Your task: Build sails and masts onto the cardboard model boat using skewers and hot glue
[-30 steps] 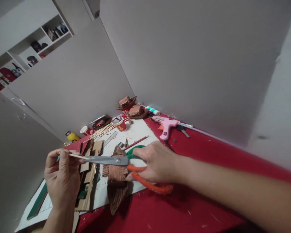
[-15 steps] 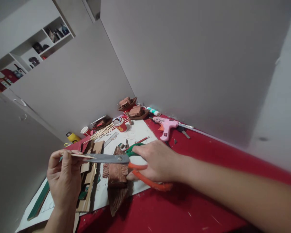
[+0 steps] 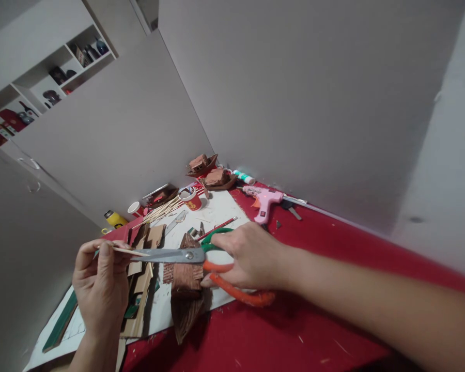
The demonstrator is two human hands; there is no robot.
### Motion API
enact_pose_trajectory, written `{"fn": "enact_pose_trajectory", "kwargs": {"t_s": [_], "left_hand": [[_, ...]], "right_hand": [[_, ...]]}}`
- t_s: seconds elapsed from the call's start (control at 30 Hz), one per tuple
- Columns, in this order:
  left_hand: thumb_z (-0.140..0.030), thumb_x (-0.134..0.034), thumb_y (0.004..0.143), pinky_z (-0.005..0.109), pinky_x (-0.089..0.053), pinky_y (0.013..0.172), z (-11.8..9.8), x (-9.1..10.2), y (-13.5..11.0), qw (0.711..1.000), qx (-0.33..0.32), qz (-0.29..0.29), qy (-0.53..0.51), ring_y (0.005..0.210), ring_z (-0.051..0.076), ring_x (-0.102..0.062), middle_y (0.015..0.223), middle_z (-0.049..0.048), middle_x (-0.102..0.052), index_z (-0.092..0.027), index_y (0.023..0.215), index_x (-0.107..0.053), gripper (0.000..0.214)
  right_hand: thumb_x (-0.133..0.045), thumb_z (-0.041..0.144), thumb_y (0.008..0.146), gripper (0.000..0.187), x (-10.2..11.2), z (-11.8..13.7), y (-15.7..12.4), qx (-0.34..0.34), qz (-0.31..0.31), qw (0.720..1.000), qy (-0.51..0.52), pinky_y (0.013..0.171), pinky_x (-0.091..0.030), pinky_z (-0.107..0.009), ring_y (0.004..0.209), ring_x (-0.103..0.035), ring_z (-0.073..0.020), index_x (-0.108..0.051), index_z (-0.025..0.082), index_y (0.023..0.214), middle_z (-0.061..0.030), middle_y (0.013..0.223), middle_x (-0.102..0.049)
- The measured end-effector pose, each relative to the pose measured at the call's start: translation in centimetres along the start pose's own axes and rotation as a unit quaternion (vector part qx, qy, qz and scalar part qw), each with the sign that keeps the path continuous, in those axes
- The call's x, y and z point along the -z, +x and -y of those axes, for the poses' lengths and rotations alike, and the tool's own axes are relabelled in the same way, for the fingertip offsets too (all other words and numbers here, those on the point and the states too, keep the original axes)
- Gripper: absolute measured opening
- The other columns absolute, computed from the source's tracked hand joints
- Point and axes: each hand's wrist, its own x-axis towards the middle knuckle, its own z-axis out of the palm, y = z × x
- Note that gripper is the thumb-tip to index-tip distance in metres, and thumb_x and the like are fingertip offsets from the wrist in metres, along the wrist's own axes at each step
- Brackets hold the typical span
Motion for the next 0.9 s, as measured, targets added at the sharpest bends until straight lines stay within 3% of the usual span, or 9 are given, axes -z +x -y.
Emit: {"fn": "enact_pose_trajectory", "kwargs": {"t_s": [0.23,0.5,0.73,0.9], "left_hand": [[-0.023,-0.064,0.088,0.016,-0.055,0.058,0.0,0.0,0.1,1.000,0.007,-0.003,-0.008,0.061,0.007,-0.064,0.073,-0.0019,-0.068,-0.018,0.083,-0.062,0.007],[-0.022,-0.062,0.089,0.021,-0.057,0.056,0.0,-0.2,0.2,1.000,0.006,0.015,-0.021,0.057,0.010,-0.065,0.075,-0.0010,-0.068,-0.018,0.084,-0.062,0.007],[-0.024,-0.065,0.087,0.022,-0.058,0.054,0.5,-0.3,-0.1,0.999,0.025,0.021,-0.029,0.061,0.011,-0.065,0.076,-0.0011,-0.067,-0.019,0.083,-0.063,0.007],[-0.024,-0.064,0.087,0.023,-0.058,0.054,0.5,-0.4,-0.2,0.999,0.021,0.018,-0.029,0.061,0.011,-0.064,0.077,-0.0013,-0.066,-0.019,0.083,-0.063,0.007]], "right_hand": [[-0.055,0.068,0.080,0.052,-0.7,-0.2,-0.3,0.024,-0.027,0.999,0.015,0.047,-0.024,-0.027,0.045,-0.046,-0.0131,-0.055,0.018,0.065,-0.0002,0.052,-0.055],[-0.051,0.071,0.082,0.056,-0.9,-0.4,-0.4,0.032,-0.045,0.998,0.013,0.047,-0.024,-0.026,0.044,-0.047,-0.0123,-0.055,0.017,0.065,-0.0005,0.051,-0.056],[-0.056,0.069,0.079,0.054,-0.6,-0.2,-0.2,0.004,-0.028,1.000,0.003,0.048,-0.024,-0.026,0.046,-0.051,-0.0142,-0.056,0.017,0.065,-0.0018,0.053,-0.059],[-0.055,0.070,0.080,0.055,-0.7,-0.2,-0.3,0.013,-0.027,1.000,0.002,0.047,-0.022,-0.026,0.043,-0.046,-0.0125,-0.054,0.018,0.064,-0.0005,0.050,-0.056]]}}
